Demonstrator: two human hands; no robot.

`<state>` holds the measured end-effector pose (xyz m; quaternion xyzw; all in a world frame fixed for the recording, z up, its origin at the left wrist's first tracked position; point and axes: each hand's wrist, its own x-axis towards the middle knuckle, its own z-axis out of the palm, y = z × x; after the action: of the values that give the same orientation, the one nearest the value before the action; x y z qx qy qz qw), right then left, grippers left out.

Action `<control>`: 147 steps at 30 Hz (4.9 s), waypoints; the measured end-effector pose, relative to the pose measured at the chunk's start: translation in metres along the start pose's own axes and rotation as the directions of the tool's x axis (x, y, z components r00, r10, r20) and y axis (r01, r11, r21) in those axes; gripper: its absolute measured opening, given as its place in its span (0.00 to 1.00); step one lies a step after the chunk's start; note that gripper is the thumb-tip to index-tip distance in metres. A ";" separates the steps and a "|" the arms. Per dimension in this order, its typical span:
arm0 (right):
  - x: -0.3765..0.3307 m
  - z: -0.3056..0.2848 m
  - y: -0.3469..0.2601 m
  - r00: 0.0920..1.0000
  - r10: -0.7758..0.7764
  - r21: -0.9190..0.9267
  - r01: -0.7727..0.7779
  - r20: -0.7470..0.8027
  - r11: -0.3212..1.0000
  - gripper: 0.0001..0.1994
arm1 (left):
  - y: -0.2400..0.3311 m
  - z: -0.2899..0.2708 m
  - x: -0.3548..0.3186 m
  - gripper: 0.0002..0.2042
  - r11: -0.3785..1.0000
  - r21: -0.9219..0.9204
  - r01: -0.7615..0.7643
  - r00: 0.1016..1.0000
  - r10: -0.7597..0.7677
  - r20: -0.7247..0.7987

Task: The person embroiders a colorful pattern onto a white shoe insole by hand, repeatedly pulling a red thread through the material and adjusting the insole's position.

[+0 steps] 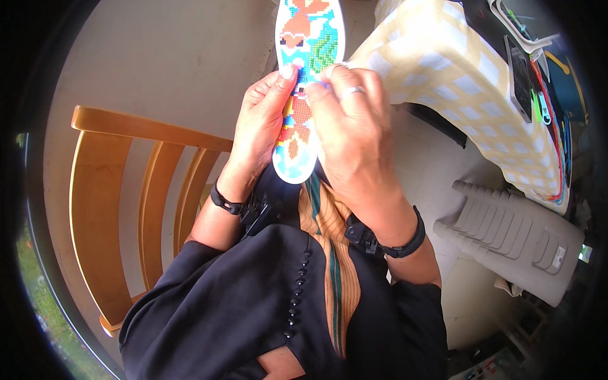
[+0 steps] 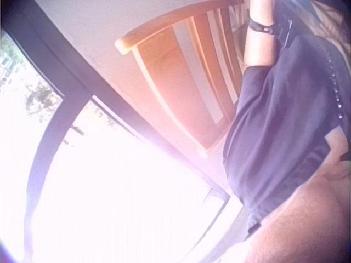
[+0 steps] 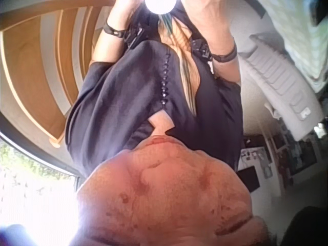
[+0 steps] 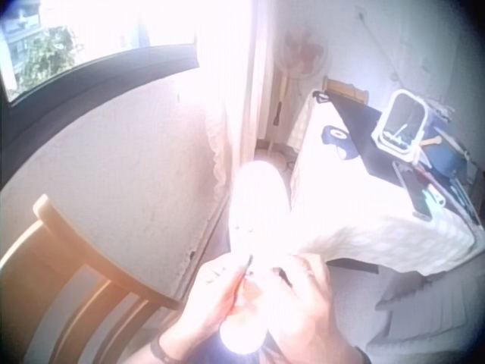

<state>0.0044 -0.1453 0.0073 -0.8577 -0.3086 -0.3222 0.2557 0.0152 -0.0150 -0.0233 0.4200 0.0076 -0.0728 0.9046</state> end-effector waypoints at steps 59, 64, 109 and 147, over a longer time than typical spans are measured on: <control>-0.002 -0.029 -0.010 0.930 0.335 0.234 -0.362 0.149 0.902 0.08 | -0.002 0.007 -0.009 0.11 0.792 0.378 -0.479 0.870 0.486 0.084; -0.004 -0.025 -0.010 0.875 0.444 0.261 -0.482 0.195 0.836 0.06 | 0.000 0.002 -0.003 0.07 0.099 0.715 -0.692 0.594 0.642 0.486; -0.223 -0.265 0.198 0.235 0.791 0.393 -0.766 -0.566 0.509 0.10 | 0.026 -0.088 0.028 0.13 0.817 -0.559 -0.139 0.987 0.158 -0.016; 0.005 -0.020 -0.019 0.842 0.391 0.596 -0.540 0.373 0.595 0.09 | -0.015 -0.009 -0.021 0.21 0.575 -0.621 0.533 0.812 -0.141 0.566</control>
<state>-0.0136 -0.1426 0.0288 -0.7811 -0.1927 -0.0186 0.5937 -0.0074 -0.0151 -0.0385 -0.0361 -0.0929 -0.3360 0.9366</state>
